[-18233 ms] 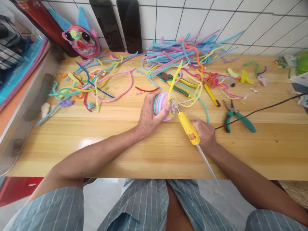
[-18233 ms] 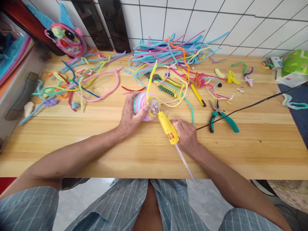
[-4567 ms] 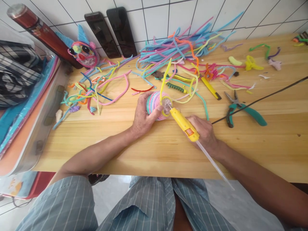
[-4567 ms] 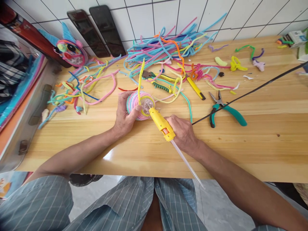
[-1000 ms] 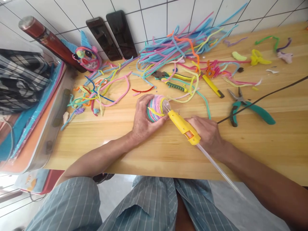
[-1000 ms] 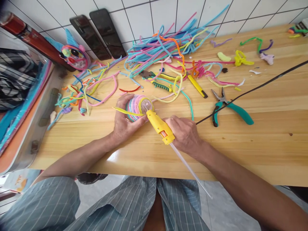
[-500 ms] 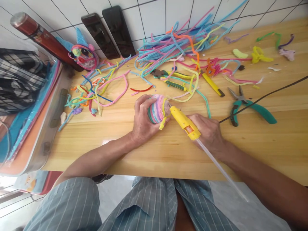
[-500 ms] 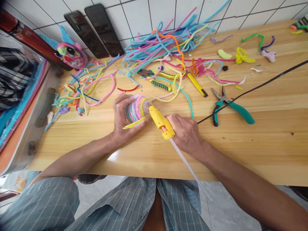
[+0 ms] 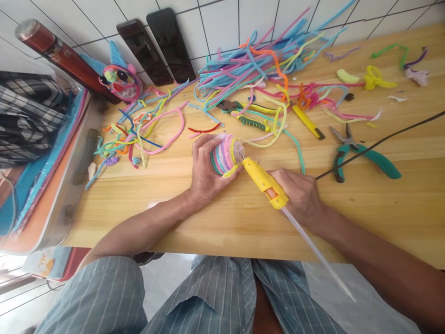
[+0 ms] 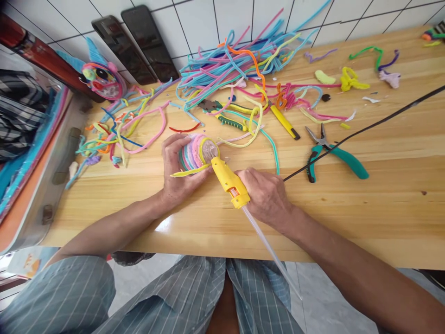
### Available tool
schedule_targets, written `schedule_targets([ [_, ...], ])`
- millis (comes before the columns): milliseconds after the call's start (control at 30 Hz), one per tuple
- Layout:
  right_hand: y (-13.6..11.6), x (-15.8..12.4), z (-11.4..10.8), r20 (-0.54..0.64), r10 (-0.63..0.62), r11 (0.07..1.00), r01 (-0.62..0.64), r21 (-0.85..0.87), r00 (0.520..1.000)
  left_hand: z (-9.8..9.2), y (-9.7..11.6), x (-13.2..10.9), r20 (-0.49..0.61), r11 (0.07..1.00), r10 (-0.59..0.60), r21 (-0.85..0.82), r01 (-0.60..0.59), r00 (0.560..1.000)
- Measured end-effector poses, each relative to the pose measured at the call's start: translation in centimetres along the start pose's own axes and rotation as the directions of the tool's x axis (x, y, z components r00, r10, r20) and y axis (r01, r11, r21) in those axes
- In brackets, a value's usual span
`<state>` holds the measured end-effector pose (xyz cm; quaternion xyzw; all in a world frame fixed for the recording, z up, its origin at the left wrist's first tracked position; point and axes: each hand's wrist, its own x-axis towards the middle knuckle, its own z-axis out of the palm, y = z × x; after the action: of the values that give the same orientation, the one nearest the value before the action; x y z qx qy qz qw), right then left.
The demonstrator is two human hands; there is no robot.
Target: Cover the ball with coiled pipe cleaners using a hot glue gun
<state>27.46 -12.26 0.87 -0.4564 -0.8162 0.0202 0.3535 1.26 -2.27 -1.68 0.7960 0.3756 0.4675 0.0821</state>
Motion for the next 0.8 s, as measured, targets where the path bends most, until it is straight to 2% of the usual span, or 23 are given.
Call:
schedule_targets([
  [233,0.29,-0.01,0.11,-0.013,0.0,1.0,0.0,-0.031,1.0,-0.2,-0.21,0.05,0.039,1.0,0.017,-0.011,-0.017,0.999],
  [433,0.09,0.05,-0.03,0.012,-0.006,1.0,0.006,0.005,1.0,-0.14,-0.28,0.13,0.028,0.997,0.046,-0.062,-0.044,0.999],
  [600,0.25,0.23,-0.04,0.012,0.015,0.999,-0.015,-0.028,1.0,-0.03,-0.05,0.26,-0.004,0.997,0.083,0.002,-0.083,0.997],
  [700,0.15,0.37,-0.08,-0.036,-0.019,1.0,0.018,-0.026,0.999,0.02,-0.03,0.27,0.001,0.997,0.076,0.019,-0.076,0.997],
  [800,0.09,0.45,-0.07,-0.031,-0.033,0.999,0.032,-0.031,0.999,0.05,0.04,0.23,-0.005,0.997,0.075,0.017,-0.075,0.997],
])
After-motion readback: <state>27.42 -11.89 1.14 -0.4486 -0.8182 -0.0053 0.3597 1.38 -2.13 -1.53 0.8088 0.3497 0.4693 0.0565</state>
